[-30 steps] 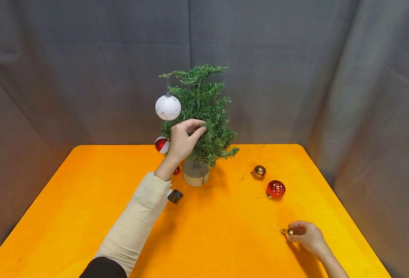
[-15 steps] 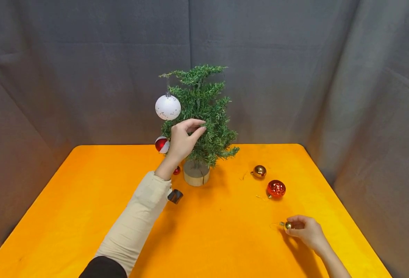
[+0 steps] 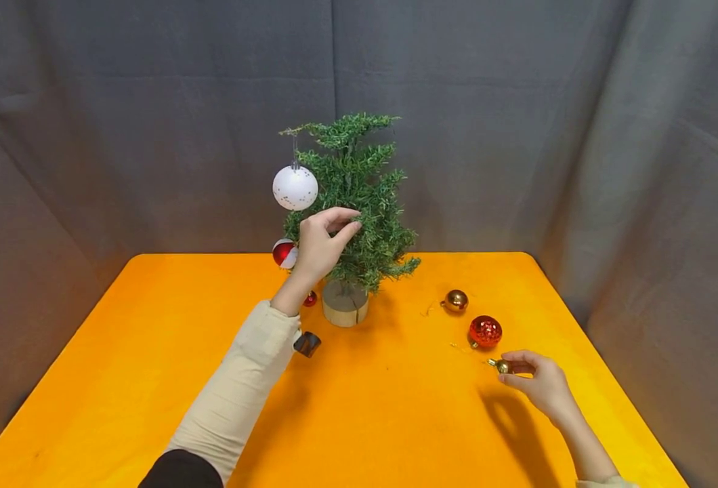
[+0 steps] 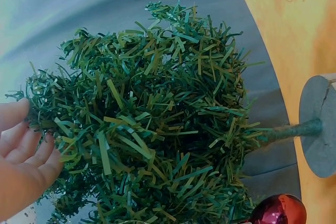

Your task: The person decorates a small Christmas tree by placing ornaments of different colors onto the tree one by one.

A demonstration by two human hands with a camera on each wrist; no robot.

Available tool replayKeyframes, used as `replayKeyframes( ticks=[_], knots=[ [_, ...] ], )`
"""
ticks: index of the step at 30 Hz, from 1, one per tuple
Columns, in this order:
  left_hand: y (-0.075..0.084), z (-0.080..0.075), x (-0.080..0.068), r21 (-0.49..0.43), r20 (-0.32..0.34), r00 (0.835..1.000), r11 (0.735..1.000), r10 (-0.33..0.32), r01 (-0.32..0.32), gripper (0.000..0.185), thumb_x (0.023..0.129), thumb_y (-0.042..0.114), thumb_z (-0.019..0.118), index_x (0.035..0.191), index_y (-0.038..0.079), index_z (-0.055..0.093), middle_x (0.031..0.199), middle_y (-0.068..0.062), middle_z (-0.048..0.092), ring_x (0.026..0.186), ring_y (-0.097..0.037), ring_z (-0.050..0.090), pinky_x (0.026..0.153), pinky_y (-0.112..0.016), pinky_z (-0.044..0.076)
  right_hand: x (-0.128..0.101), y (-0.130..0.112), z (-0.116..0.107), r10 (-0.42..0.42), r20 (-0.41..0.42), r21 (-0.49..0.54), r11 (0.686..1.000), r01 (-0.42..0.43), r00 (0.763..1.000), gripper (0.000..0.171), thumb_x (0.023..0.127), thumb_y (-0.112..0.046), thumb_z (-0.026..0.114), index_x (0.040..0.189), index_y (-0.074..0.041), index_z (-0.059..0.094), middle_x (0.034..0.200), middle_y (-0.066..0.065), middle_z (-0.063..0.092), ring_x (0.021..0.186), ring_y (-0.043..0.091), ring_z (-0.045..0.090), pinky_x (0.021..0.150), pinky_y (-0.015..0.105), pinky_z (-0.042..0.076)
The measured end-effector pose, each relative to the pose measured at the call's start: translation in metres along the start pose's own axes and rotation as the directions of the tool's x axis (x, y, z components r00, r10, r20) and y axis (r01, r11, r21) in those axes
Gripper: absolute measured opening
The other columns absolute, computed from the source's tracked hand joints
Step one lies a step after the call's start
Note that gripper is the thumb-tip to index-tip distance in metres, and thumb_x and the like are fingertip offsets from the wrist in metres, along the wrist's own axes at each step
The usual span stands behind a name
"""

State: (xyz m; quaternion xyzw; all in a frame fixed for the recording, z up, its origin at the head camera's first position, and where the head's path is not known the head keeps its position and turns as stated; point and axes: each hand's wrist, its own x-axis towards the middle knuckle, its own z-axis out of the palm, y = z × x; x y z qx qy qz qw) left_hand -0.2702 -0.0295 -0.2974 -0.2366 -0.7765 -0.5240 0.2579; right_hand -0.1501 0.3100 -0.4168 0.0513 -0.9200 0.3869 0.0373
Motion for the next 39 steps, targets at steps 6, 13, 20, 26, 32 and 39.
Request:
replayKeyframes(
  ticks=[6,13,20,26,32,39],
  knots=[
    [-0.001,-0.001,0.000,-0.005,-0.007,1.000,1.000,-0.004,0.004,0.017,0.084,0.008,0.062,0.099,0.001,0.067,0.093,-0.010,0.065,0.078,-0.017,0.060,0.070,-0.022,0.047,0.011,-0.021,0.004,-0.018,-0.012,0.050,0.999,0.019,1.000,0.032,0.078,-0.005,0.068,0.104,0.011,0.057,0.093,0.018,0.062,0.076,-0.005,0.054,0.063,0.017,0.047],
    [-0.003,0.000,-0.002,-0.012,0.001,1.000,1.000,-0.019,0.019,0.017,0.084,0.008,0.062,0.100,0.001,0.067,0.093,-0.010,0.064,0.078,-0.017,0.060,0.069,-0.023,0.048,0.019,-0.041,0.008,-0.027,-0.019,0.030,0.999,0.027,0.999,0.034,0.080,-0.012,0.067,0.107,0.008,0.058,0.103,0.021,0.059,0.090,0.016,0.057,0.066,0.015,0.046],
    [-0.001,0.000,-0.002,-0.020,0.009,1.000,1.000,-0.013,0.013,0.018,0.084,0.008,0.062,0.100,0.001,0.067,0.093,-0.010,0.064,0.078,-0.017,0.060,0.069,-0.023,0.048,0.024,-0.055,0.007,-0.052,-0.052,0.042,0.998,0.054,0.997,0.034,0.081,-0.014,0.067,0.107,0.006,0.058,0.103,0.021,0.059,0.093,0.031,0.056,0.067,0.015,0.046],
    [-0.002,-0.001,-0.001,-0.017,0.005,1.000,1.000,-0.008,0.008,0.018,0.084,0.008,0.062,0.100,0.001,0.067,0.092,-0.009,0.064,0.077,-0.017,0.060,0.070,-0.023,0.047,0.030,-0.065,0.007,-0.094,-0.078,0.063,0.993,0.099,0.993,0.034,0.080,-0.013,0.067,0.109,0.005,0.059,0.099,0.018,0.062,0.080,0.003,0.054,0.065,0.015,0.047],
    [-0.001,-0.002,0.000,-0.007,0.010,1.000,1.000,-0.002,0.002,0.017,0.084,0.007,0.062,0.099,0.001,0.067,0.091,-0.009,0.064,0.077,-0.017,0.060,0.069,-0.023,0.047,0.036,-0.077,0.008,-0.151,-0.093,0.094,0.983,0.159,0.984,0.036,0.079,-0.009,0.068,0.111,0.005,0.057,0.098,0.019,0.061,0.078,0.000,0.054,0.069,0.011,0.045],
    [0.000,-0.001,0.001,-0.007,0.015,1.000,1.000,-0.008,0.008,0.018,0.084,0.008,0.062,0.100,0.002,0.067,0.092,-0.009,0.064,0.077,-0.017,0.060,0.070,-0.023,0.047,0.045,-0.092,0.009,-0.194,-0.088,0.181,0.961,0.207,0.977,0.036,0.080,-0.005,0.067,0.113,0.006,0.057,0.100,0.021,0.059,0.078,-0.001,0.057,0.068,0.014,0.047]
  ],
)
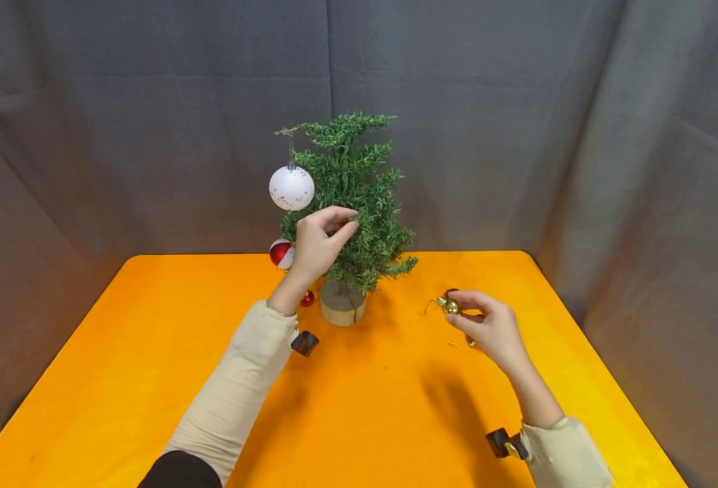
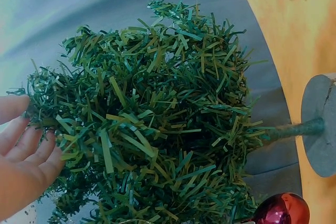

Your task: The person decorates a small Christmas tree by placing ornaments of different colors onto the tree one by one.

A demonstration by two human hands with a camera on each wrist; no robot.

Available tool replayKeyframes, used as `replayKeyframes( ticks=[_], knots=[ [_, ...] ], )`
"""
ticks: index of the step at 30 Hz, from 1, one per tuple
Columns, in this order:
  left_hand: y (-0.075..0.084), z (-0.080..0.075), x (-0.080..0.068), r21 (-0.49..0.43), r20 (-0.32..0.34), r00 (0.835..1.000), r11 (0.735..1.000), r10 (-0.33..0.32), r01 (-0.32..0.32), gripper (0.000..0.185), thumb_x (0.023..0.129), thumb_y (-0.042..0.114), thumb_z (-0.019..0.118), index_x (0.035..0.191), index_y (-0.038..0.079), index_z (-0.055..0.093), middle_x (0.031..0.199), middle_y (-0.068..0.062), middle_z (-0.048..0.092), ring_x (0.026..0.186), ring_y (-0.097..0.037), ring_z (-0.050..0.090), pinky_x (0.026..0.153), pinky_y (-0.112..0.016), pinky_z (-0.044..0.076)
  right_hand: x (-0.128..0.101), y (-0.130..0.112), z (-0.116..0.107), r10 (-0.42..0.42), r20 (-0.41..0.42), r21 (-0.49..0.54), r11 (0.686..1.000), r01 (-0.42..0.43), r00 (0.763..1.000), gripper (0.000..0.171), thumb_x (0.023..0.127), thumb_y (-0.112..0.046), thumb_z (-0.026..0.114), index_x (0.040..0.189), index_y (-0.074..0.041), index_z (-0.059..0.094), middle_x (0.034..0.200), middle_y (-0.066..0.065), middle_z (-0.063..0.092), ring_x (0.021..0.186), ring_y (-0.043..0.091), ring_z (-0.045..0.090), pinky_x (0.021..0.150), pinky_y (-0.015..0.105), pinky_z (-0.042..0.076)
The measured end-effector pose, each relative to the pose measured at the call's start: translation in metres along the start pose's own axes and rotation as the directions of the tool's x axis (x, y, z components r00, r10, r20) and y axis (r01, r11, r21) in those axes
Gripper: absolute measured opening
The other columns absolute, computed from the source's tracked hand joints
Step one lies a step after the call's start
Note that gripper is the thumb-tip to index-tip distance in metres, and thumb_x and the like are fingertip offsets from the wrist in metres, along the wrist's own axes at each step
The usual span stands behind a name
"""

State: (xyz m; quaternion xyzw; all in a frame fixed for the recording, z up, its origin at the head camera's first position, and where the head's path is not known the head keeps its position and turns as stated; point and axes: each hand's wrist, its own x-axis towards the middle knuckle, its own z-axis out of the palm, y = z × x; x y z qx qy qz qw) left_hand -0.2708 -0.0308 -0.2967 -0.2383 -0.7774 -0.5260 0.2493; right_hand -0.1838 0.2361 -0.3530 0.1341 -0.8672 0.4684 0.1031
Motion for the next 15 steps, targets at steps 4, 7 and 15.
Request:
replayKeyframes(
  ticks=[4,7,15],
  knots=[
    [-0.001,0.000,0.000,0.002,0.002,1.000,1.000,-0.004,0.004,0.018,0.084,0.008,0.062,0.100,0.002,0.067,0.093,-0.009,0.064,0.078,-0.017,0.060,0.070,-0.023,0.047,0.007,-0.009,0.004,0.002,0.008,0.034,0.999,-0.002,1.000,0.035,0.080,-0.005,0.066,0.111,0.006,0.058,0.100,0.021,0.059,0.076,0.002,0.060,0.064,0.018,0.050],
    [-0.001,0.000,0.000,0.003,0.005,1.000,1.000,-0.005,0.005,0.018,0.084,0.008,0.062,0.100,0.002,0.067,0.094,-0.009,0.064,0.078,-0.017,0.060,0.070,-0.022,0.047,0.011,-0.015,0.007,-0.004,0.015,0.064,0.998,0.003,1.000,0.035,0.080,-0.005,0.066,0.111,0.007,0.058,0.100,0.022,0.059,0.078,0.003,0.061,0.066,0.018,0.049],
    [0.000,0.000,0.000,0.007,0.010,1.000,1.000,-0.007,0.007,0.018,0.084,0.007,0.062,0.100,0.002,0.067,0.096,-0.010,0.064,0.079,-0.017,0.060,0.070,-0.022,0.047,0.023,-0.032,0.012,-0.005,0.047,0.227,0.974,-0.005,0.999,0.036,0.080,0.001,0.063,0.114,0.010,0.053,0.097,0.020,0.056,0.074,0.010,0.065,0.066,0.026,0.051]
  ],
)
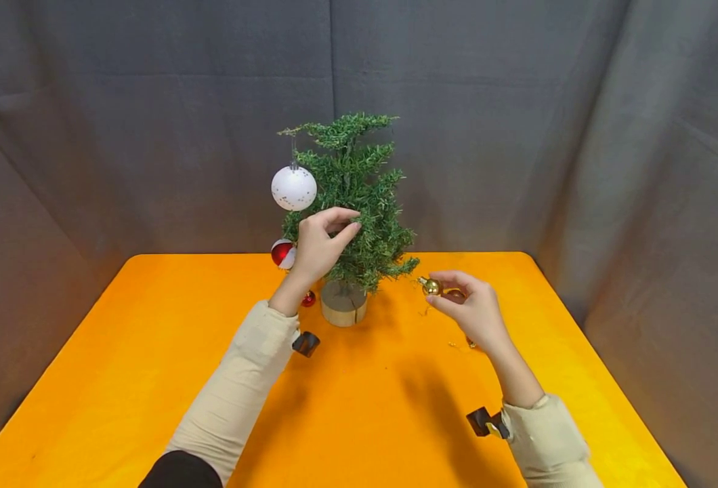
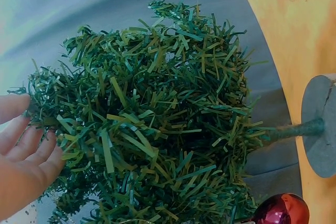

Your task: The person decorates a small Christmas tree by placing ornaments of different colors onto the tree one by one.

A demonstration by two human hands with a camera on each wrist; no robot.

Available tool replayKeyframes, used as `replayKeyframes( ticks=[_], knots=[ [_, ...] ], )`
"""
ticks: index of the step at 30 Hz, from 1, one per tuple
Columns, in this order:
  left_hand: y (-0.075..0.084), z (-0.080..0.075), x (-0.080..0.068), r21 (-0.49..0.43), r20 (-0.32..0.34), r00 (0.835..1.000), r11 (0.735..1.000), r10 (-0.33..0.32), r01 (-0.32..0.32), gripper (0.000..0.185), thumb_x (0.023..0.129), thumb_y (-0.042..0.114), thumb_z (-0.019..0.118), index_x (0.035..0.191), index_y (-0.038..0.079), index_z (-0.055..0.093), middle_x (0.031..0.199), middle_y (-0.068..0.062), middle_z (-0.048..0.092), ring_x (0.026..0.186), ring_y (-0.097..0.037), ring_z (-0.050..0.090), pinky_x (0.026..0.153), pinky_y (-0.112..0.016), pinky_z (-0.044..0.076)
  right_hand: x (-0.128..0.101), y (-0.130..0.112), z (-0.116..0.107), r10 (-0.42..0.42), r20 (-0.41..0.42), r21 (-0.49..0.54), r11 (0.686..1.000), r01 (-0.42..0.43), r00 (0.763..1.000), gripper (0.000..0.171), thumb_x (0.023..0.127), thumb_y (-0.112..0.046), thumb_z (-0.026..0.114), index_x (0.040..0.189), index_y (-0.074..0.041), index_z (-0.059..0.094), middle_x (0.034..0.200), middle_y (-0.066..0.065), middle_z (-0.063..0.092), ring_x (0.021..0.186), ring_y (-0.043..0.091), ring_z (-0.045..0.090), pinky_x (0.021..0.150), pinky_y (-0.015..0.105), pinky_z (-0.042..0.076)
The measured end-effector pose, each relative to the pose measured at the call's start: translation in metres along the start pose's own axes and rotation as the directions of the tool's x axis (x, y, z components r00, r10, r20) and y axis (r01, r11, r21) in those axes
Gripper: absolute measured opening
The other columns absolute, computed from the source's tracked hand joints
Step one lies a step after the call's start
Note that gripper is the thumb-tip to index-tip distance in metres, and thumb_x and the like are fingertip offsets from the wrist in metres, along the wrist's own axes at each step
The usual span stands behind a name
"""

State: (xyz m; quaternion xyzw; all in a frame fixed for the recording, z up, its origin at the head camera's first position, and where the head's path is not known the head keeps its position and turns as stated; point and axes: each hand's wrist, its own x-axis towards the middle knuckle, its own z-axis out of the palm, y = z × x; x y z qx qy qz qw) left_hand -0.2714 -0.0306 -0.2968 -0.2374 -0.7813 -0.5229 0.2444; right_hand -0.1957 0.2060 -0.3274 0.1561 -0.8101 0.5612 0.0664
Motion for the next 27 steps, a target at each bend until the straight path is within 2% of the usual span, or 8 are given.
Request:
replayKeyframes(
  ticks=[6,12,16,20,27],
  knots=[
    [0.000,0.000,0.000,-0.007,-0.002,1.000,1.000,0.009,-0.009,0.018,0.084,0.007,0.062,0.100,0.002,0.067,0.096,-0.010,0.064,0.080,-0.018,0.060,0.071,-0.022,0.047,0.010,-0.013,0.006,-0.042,-0.028,-0.016,0.999,0.041,0.999,0.036,0.080,-0.002,0.065,0.113,0.007,0.055,0.097,0.018,0.056,0.075,0.009,0.063,0.062,0.025,0.052],
    [0.000,0.000,0.000,-0.010,0.002,1.000,1.000,0.017,-0.017,0.018,0.083,0.007,0.062,0.100,0.001,0.067,0.097,-0.010,0.064,0.080,-0.017,0.060,0.072,-0.022,0.047,0.021,-0.024,0.009,-0.150,-0.062,-0.076,0.986,0.145,0.987,0.031,0.080,0.000,0.064,0.110,0.006,0.058,0.097,0.009,0.058,0.085,0.009,0.055,0.072,0.018,0.048],
    [0.000,-0.001,0.000,-0.012,0.005,1.000,1.000,0.018,-0.018,0.018,0.083,0.007,0.063,0.100,0.001,0.067,0.097,-0.010,0.064,0.080,-0.017,0.059,0.072,-0.022,0.047,0.028,-0.030,0.011,-0.206,-0.074,-0.058,0.978,0.203,0.976,0.030,0.079,0.001,0.065,0.108,0.007,0.059,0.098,0.005,0.060,0.087,0.012,0.055,0.073,0.018,0.047],
    [0.001,-0.002,0.000,-0.012,0.008,1.000,1.000,0.012,-0.012,0.019,0.083,0.008,0.063,0.100,0.002,0.067,0.098,-0.010,0.064,0.081,-0.018,0.059,0.073,-0.022,0.047,0.033,-0.035,0.013,-0.220,-0.083,-0.041,0.975,0.217,0.972,0.031,0.079,-0.002,0.066,0.108,0.006,0.059,0.099,0.004,0.060,0.088,0.013,0.054,0.072,0.018,0.048],
    [0.000,-0.002,0.000,-0.006,0.013,1.000,1.000,0.019,-0.019,0.019,0.084,0.007,0.062,0.101,0.001,0.067,0.099,-0.011,0.064,0.083,-0.019,0.060,0.074,-0.023,0.046,0.042,-0.043,0.017,-0.226,-0.093,-0.080,0.972,0.219,0.970,0.031,0.080,-0.004,0.066,0.109,0.004,0.060,0.102,0.004,0.061,0.086,0.012,0.055,0.072,0.018,0.048]
  ],
)
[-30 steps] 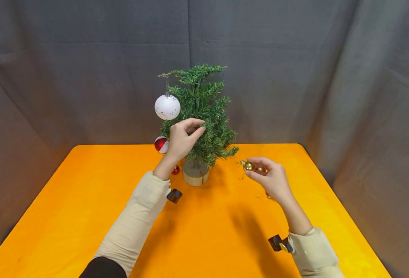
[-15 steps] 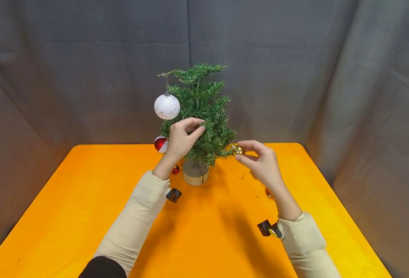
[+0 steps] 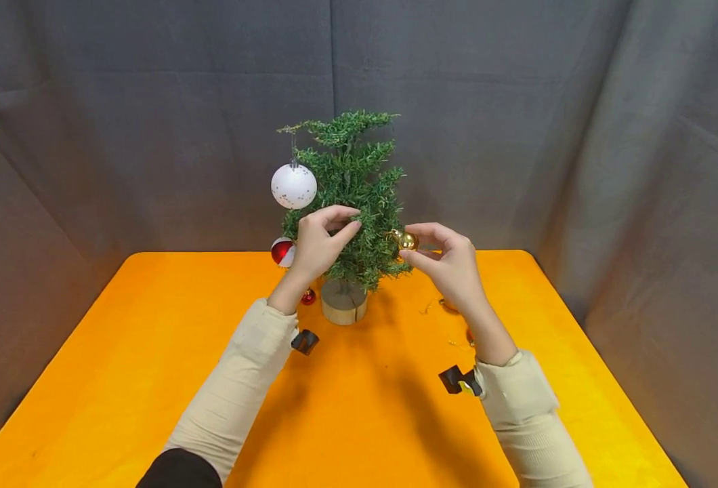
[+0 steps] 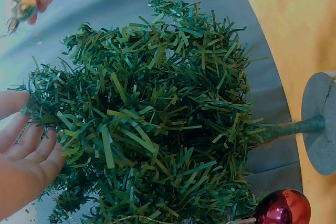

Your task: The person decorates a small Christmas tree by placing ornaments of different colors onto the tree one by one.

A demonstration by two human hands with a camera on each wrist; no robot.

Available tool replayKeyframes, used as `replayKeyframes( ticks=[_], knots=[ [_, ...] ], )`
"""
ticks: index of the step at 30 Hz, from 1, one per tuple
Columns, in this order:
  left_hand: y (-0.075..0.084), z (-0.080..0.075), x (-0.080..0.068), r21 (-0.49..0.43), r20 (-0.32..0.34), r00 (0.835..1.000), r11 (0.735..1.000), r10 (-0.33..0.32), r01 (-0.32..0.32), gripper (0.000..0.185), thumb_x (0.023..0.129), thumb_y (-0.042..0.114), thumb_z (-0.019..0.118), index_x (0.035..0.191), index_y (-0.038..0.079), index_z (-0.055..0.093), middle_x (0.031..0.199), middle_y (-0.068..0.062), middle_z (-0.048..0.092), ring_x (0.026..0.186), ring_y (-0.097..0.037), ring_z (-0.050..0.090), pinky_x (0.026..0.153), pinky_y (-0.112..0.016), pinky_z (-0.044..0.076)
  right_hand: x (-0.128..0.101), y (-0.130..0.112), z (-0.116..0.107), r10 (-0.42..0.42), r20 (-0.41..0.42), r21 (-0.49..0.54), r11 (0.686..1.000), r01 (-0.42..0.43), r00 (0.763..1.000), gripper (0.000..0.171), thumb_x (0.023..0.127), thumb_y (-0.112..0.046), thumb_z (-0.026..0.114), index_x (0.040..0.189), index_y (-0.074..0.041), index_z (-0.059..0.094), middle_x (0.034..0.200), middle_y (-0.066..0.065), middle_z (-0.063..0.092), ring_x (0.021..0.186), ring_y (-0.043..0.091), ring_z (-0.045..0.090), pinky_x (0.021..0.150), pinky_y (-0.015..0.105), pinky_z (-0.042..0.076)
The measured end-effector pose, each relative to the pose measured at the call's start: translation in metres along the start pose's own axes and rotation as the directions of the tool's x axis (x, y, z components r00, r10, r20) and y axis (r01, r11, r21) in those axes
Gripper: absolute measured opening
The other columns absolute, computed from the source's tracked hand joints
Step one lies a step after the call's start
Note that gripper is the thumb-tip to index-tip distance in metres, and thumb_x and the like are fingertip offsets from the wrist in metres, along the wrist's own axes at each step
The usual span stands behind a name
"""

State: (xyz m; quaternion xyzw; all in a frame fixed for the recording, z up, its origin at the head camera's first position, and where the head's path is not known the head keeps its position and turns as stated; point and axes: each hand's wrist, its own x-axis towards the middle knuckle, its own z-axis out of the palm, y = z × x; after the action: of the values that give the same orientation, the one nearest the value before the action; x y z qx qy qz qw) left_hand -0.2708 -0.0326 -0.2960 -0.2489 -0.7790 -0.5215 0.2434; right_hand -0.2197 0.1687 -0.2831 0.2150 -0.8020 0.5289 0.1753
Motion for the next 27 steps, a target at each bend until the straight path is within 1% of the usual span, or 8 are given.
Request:
replayKeyframes(
  ticks=[6,13,19,23,27],
  knots=[
    [-0.001,0.001,0.000,0.002,0.003,1.000,1.000,-0.001,0.001,0.019,0.083,0.008,0.063,0.100,0.001,0.067,0.099,-0.011,0.063,0.082,-0.019,0.060,0.074,-0.023,0.047,0.009,-0.006,0.006,-0.005,-0.010,0.031,1.000,0.006,1.000,0.032,0.079,-0.003,0.066,0.109,0.003,0.060,0.100,0.003,0.061,0.087,0.011,0.055,0.076,0.018,0.047],
    [0.000,0.000,0.001,0.001,-0.001,1.000,1.000,0.007,-0.007,0.019,0.083,0.007,0.063,0.100,0.000,0.067,0.098,-0.011,0.064,0.083,-0.019,0.060,0.074,-0.023,0.047,0.021,-0.014,0.012,-0.025,-0.027,0.072,0.997,0.026,0.999,0.030,0.080,-0.003,0.066,0.108,0.005,0.060,0.094,0.001,0.062,0.084,0.014,0.056,0.075,0.021,0.048],
    [0.000,-0.001,0.001,0.005,0.003,1.000,1.000,0.014,-0.014,0.019,0.083,0.007,0.063,0.101,0.001,0.066,0.099,-0.011,0.063,0.084,-0.019,0.060,0.074,-0.022,0.047,0.030,-0.019,0.015,-0.044,-0.032,0.104,0.993,0.047,0.999,0.030,0.080,-0.002,0.065,0.109,0.007,0.059,0.094,0.001,0.061,0.085,0.014,0.055,0.077,0.021,0.047],
    [0.001,-0.001,0.001,0.006,0.010,1.000,1.000,0.023,-0.023,0.021,0.083,0.007,0.064,0.102,0.001,0.066,0.100,-0.011,0.063,0.085,-0.019,0.059,0.074,-0.022,0.046,0.034,-0.020,0.018,-0.041,-0.013,0.125,0.991,0.042,0.999,0.031,0.080,-0.001,0.065,0.110,0.007,0.058,0.090,0.001,0.061,0.083,0.014,0.055,0.073,0.020,0.048],
    [0.000,-0.001,0.002,0.002,0.011,0.999,1.000,0.031,-0.031,0.022,0.082,0.007,0.064,0.104,0.000,0.065,0.100,-0.011,0.063,0.087,-0.019,0.059,0.074,-0.022,0.046,0.037,-0.017,0.019,-0.038,-0.002,0.124,0.992,0.038,0.999,0.031,0.080,-0.002,0.065,0.109,0.006,0.059,0.088,0.001,0.061,0.082,0.015,0.055,0.069,0.020,0.047]
  ],
)
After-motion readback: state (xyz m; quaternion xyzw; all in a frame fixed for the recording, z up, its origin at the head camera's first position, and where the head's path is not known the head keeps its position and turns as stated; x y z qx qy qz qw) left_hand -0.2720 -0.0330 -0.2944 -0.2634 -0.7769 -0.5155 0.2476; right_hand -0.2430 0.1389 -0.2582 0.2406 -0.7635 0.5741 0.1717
